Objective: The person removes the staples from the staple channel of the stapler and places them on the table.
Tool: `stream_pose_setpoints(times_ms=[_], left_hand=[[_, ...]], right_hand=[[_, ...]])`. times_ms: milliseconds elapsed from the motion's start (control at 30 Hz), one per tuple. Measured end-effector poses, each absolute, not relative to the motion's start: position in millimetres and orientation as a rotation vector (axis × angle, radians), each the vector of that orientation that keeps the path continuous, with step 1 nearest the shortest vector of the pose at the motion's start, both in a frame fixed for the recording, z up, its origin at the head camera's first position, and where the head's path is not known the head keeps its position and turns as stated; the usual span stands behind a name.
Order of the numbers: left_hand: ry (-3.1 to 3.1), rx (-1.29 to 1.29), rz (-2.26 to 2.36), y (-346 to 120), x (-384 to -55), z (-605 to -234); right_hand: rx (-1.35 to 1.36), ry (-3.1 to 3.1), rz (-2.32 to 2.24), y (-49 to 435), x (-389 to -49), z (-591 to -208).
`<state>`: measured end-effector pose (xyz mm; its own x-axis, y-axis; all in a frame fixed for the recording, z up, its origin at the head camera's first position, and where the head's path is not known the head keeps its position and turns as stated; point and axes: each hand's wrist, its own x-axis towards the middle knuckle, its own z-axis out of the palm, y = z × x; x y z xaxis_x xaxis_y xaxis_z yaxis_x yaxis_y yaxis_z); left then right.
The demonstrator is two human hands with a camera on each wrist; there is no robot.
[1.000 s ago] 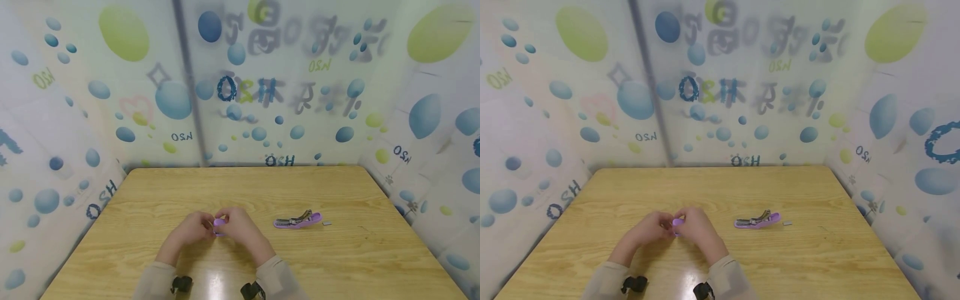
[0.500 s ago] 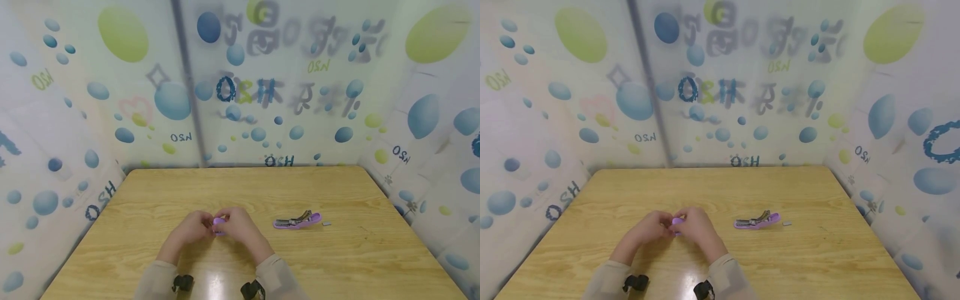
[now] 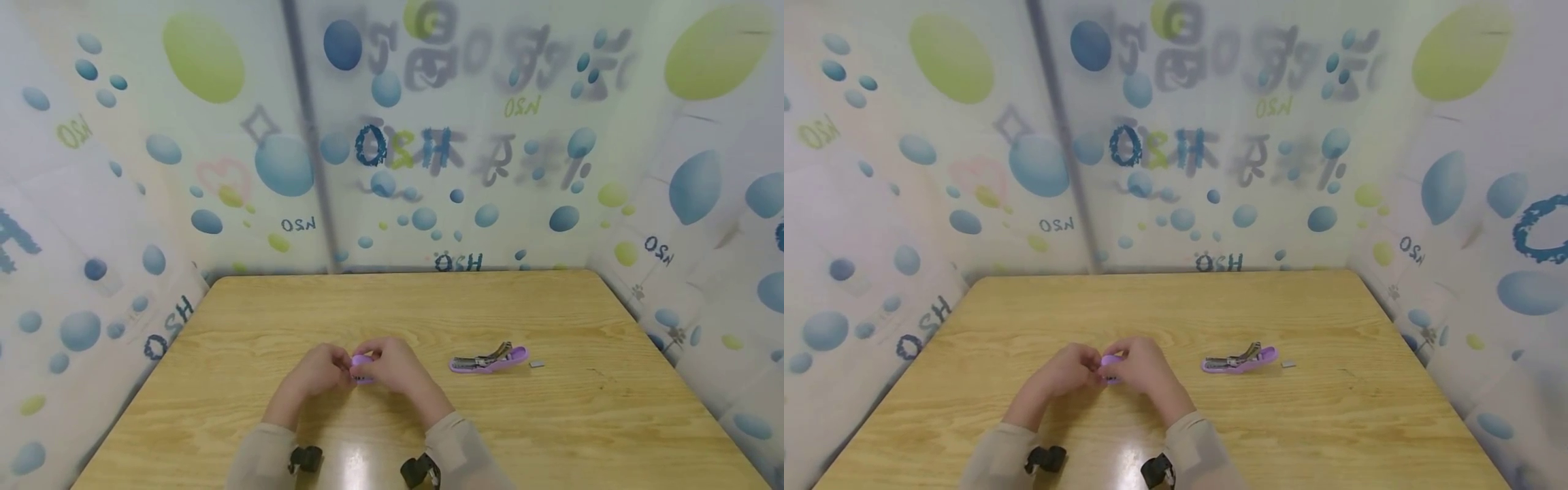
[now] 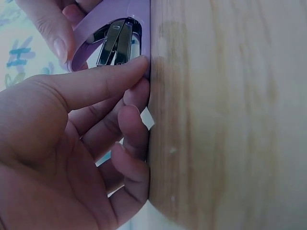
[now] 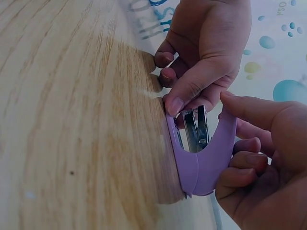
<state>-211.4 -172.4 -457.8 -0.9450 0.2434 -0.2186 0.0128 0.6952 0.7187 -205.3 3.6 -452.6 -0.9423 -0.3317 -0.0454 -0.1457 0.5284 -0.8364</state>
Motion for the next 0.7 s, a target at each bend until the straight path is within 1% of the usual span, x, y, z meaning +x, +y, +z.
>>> stream_pose_setpoints(times_ms=[467,600,700], left_hand=[[2.58,0.184,1.116,-172.5,-212.6,-458.4],[2.58,0.205,1.106,-173.4,-213.1,-458.8],[2.561,0.278,1.128,-176.8,-213.8,-459.8]], right_hand=[[-0.431,2.535,-1.406,6.2,-206.2,-453.9],[-0.431,2.543,-1.401,6.6,-207.3,-454.0],[-0.428,2.547,-1.398,6.8,-208.2,-454.6]])
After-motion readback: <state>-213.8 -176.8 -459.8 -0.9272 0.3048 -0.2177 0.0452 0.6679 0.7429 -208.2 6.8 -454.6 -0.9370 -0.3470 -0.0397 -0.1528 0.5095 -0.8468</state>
